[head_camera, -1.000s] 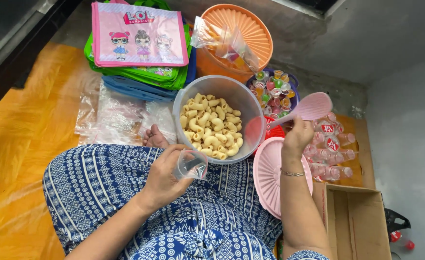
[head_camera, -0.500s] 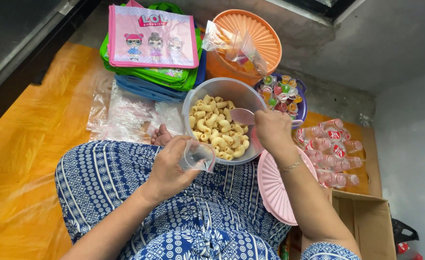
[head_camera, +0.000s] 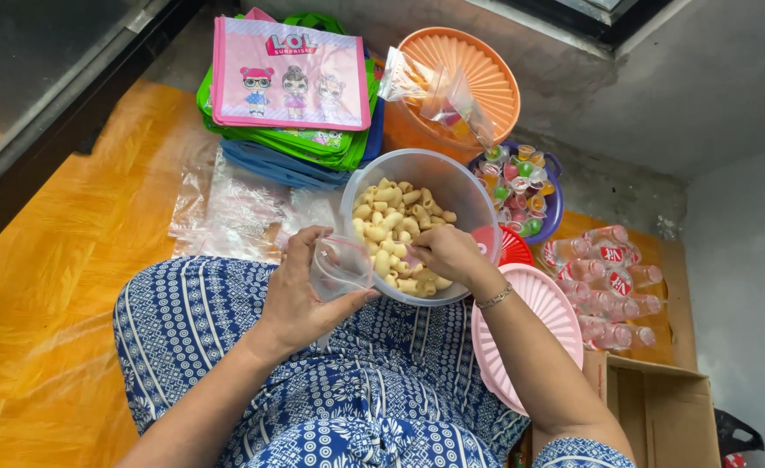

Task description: The person is scooping snacks from a large bowl into small plastic bags and preparing them for packaging.

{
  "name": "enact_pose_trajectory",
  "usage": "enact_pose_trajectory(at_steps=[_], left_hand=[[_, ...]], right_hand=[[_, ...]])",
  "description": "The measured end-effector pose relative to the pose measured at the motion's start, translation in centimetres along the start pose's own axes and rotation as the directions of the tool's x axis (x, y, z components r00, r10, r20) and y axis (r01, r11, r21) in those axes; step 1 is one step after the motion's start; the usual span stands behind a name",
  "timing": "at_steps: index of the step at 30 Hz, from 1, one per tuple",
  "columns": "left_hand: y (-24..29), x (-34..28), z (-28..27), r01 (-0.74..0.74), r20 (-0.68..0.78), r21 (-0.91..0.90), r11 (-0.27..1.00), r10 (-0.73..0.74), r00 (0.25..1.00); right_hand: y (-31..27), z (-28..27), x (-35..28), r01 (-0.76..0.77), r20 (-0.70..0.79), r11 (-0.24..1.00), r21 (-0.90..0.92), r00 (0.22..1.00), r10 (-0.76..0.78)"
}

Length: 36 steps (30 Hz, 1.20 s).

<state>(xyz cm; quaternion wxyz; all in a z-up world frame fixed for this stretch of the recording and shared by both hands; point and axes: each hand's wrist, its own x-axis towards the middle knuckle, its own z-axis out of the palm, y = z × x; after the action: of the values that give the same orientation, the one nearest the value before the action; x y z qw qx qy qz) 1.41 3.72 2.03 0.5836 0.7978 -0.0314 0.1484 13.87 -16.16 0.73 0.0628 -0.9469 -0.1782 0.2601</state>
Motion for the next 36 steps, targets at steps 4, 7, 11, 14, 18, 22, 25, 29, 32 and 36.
enact_pose_trajectory(at_steps=[4, 7, 11, 14, 18, 22, 25, 29, 32, 36], left_hand=[[0.6, 0.6, 0.3, -0.087, 0.017, 0.119, 0.989, 0.086, 0.996], [-0.4, 1.0, 0.0, -0.098, 0.056, 0.155, 0.983, 0.091, 0.994], [-0.8, 2.0, 0.0, -0.154, 0.009, 0.208, 0.966, 0.155, 0.988], [-1.1, 2.9, 0.8, -0.188, -0.005, 0.229, 0.955, 0.194, 0.981], [0.2, 4.0, 1.7, -0.24, 0.038, 0.218, 0.946, 0.238, 0.971], [1.3, 4.6, 2.9, -0.282, 0.072, 0.227, 0.932, 0.273, 0.959], [1.5, 5.2, 3.6, -0.281, 0.12, 0.236, 0.93, 0.259, 0.958], [1.6, 5.8, 4.1, -0.255, 0.236, 0.377, 0.891, 0.174, 0.956], [1.5, 6.1, 4.7, -0.248, 0.262, 0.397, 0.884, 0.15, 0.953], [1.0, 6.3, 5.8, -0.237, 0.256, 0.366, 0.9, 0.148, 0.955]], right_hand=[[0.3, 0.4, 0.8, 0.014, -0.029, 1.0, 0.012, 0.999, -0.014], [0.4, -0.8, 0.3, -0.001, 0.0, 0.997, 0.074, 1.0, 0.001], [1.0, -2.3, -0.6, -0.041, -0.073, 0.993, 0.108, 0.996, 0.049], [1.3, -3.5, -1.7, -0.027, -0.103, 0.977, 0.209, 0.993, 0.05], [4.6, -2.9, -1.4, -0.02, -0.156, 0.955, 0.297, 0.985, 0.069], [5.6, -3.3, -2.3, -0.035, -0.167, 0.953, 0.3, 0.982, 0.089], [7.2, -2.9, -2.3, -0.012, -0.164, 0.921, 0.389, 0.983, 0.082], [7.1, -4.9, -4.3, 0.106, -0.234, 0.859, 0.501, 0.972, 0.016], [5.5, -7.4, -6.5, 0.126, -0.268, 0.869, 0.479, 0.963, 0.008], [3.4, -10.1, -7.8, 0.068, -0.26, 0.947, 0.314, 0.965, 0.017]])
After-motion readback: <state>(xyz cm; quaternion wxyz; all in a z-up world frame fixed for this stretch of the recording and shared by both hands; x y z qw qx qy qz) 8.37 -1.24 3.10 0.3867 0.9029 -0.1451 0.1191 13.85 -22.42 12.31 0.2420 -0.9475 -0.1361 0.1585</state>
